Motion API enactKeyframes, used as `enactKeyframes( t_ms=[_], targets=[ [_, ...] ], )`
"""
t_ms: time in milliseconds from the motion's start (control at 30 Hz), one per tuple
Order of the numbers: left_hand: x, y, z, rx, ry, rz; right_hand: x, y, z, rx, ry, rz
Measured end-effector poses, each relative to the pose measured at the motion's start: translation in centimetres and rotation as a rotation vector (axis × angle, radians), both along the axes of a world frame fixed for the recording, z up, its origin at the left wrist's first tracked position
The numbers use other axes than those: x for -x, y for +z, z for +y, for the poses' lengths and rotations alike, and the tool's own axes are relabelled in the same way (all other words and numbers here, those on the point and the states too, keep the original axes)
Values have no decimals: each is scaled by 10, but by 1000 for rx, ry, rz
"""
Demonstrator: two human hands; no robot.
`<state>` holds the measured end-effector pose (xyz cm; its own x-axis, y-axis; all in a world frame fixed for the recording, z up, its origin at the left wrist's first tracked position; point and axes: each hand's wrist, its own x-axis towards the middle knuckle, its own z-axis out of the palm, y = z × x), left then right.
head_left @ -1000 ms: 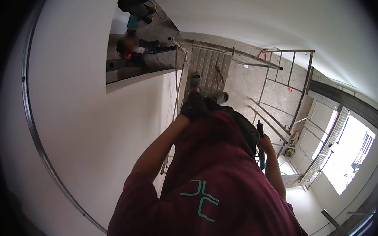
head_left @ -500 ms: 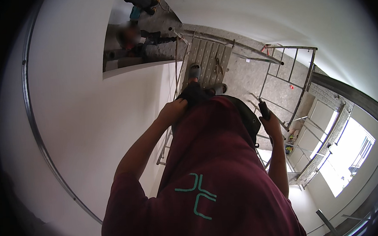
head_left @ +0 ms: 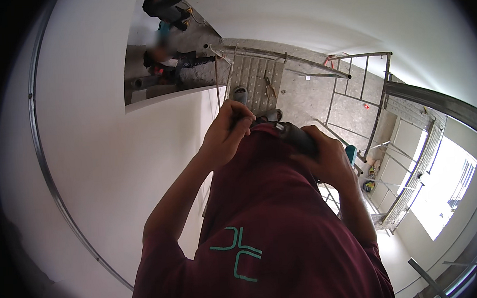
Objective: The person uses a caulking gun to apply adhesive to a metal trim piece and then presses it onto the wall. They also use a tape measure to measure the wall and the trim piece.
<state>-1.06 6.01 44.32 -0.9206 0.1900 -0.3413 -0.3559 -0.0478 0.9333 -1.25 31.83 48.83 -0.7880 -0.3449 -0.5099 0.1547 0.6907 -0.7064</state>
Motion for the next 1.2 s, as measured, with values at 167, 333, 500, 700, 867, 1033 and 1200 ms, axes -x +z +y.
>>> enactKeyframes(
  t_ms=[167, 333, 500, 700, 867, 1033, 1200],
  targets=[
    [6, 25, 2, 90, -184, 171, 3, 13, -2, -53, 69, 40],
    [11, 29, 1, 180, -250, 283, 2, 19, -3, -57, 110, 70],
    [18, 35, 1, 205, -297, 281, 1, 21, -3, -96, 78, 90],
    [21, 44, 3, 218, -334, 263, 0, 25, -8, -68, 59, 101],
    [22, 32, 36, -103, -67, 317, -6, 17, -17, 21, -64, 41],
    [41, 26, 57, -357, 29, 232, 3, 21, -34, 203, -205, -8],
    [63, 34, 72, -617, 138, 161, 21, 17, -49, 388, -279, 37]
  ],
)
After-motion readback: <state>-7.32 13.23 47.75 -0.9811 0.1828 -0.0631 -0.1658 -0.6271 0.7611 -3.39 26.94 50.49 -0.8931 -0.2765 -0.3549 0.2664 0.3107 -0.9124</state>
